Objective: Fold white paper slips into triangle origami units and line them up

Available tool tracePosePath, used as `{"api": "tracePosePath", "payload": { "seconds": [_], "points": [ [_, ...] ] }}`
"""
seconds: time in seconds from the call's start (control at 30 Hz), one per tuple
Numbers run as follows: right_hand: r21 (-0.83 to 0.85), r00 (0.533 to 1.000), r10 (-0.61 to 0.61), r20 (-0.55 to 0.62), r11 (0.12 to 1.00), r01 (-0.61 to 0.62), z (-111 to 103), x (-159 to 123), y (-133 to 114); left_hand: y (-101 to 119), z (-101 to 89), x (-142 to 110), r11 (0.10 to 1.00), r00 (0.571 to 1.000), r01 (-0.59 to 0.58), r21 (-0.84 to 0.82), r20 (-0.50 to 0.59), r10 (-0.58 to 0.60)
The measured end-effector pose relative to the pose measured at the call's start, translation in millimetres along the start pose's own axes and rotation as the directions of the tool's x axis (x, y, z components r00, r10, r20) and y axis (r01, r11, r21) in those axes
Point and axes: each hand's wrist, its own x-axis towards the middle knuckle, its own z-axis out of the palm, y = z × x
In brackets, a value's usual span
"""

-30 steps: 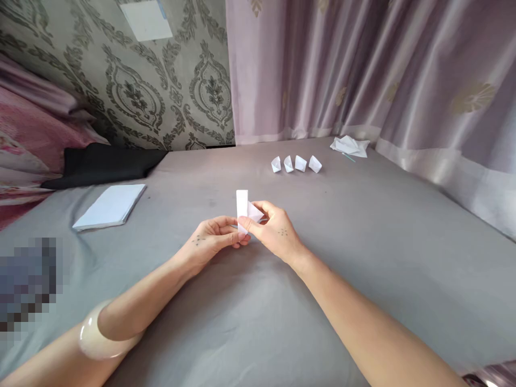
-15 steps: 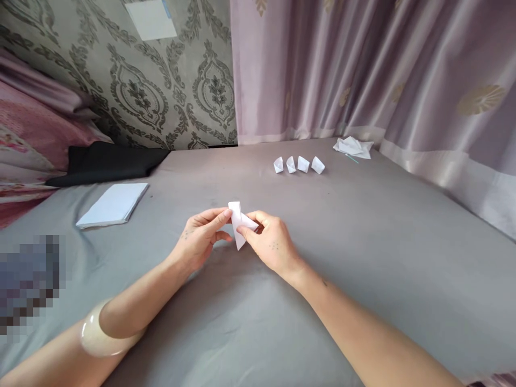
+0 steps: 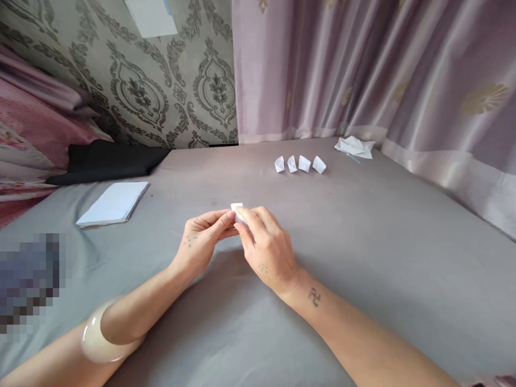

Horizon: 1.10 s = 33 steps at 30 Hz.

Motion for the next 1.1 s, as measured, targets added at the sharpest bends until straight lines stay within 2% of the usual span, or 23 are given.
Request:
{"api": "tracePosePath", "payload": {
  "seconds": [0.27,0.53,0.67,0.83,1.1],
  "points": [
    [-0.139,0.996,-0.081,-0.031,0.987,0.076,4,-1,-1,1,0.5,1,1.0,1.0,0.01,-0.009,0.01,-0.01],
    [-0.173,0.994,-0.097,-0.054,0.981,0.087,6,0,-3,1,-0.3,1,1.0,0.999,0.013,-0.015,0.031,-0.013],
    [-0.111,0.997,-0.012,-0.077,0.994,0.004,5,2,-7,3,0.4,0,1.0,0.998,0.024,-0.014,0.053,-0.023],
    [0.05,0.987,0.123,-0.1,0.992,-0.119,3,9,-13,6,1.7,0,1.0,0.998,0.023,0.0,0.057,-0.023],
    [0.295,0.95,0.311,-0.002,0.908,-0.297,-4,16,-16,9,0.9,0,1.0,0.998,-0.016,0.027,0.059,0.014]
  ]
}}
